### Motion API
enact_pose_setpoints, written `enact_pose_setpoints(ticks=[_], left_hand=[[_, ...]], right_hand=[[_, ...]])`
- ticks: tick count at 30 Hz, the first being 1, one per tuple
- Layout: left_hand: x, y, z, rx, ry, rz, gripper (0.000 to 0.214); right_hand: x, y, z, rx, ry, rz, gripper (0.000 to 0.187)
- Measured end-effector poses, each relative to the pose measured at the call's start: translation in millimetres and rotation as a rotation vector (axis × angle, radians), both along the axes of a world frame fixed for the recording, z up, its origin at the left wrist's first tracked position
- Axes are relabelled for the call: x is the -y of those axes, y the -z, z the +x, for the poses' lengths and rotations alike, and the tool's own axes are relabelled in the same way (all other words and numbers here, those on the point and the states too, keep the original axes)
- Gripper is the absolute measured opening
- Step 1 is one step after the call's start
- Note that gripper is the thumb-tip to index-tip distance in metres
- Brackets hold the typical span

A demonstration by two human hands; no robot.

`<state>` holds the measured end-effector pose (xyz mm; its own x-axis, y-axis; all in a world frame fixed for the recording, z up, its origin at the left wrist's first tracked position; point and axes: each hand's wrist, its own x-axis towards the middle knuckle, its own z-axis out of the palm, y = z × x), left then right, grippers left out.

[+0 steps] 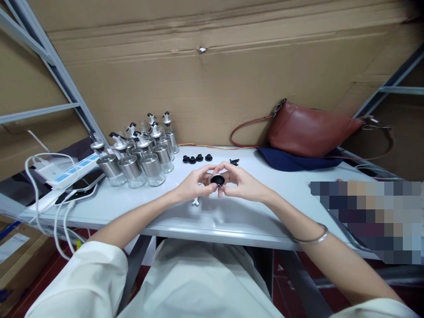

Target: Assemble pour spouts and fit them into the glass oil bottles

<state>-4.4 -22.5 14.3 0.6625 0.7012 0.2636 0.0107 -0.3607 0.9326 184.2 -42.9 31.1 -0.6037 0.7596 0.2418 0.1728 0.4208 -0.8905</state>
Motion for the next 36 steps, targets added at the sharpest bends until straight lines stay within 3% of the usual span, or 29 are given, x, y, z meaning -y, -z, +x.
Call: enact_pose_setpoints(ticks=[5,14,22,30,36], left_hand=[[4.3,-3.6,0.8,-0.038,-0.075,0.095,0.040],[1.3,-0.4,0.7,-0.119,-0.214,0.370,0.039],[-1.5,1.9,0.0,-0.063,-0.255,0.451,0.027],[-7.2,8.6,-0.8,-0.048,-0.268,0.602,0.029],[-8.2,10.2,-0.4,-0.042,-0.289,0.596,0.029]], right_hand=[[0.5,0.6,0.6,-0.001,0.020,0.030,0.024],[-2.6,4.9,0.9,0.004,0.030,0.103,0.027],[-9.0,5.2,7.0,0.023,0.178,0.312,0.024],[-6.6,2.3,5.9,0.003,0.169,0.280,0.031],[-4.8,-0.1,5.4,0.054,0.190,0.318,0.036]])
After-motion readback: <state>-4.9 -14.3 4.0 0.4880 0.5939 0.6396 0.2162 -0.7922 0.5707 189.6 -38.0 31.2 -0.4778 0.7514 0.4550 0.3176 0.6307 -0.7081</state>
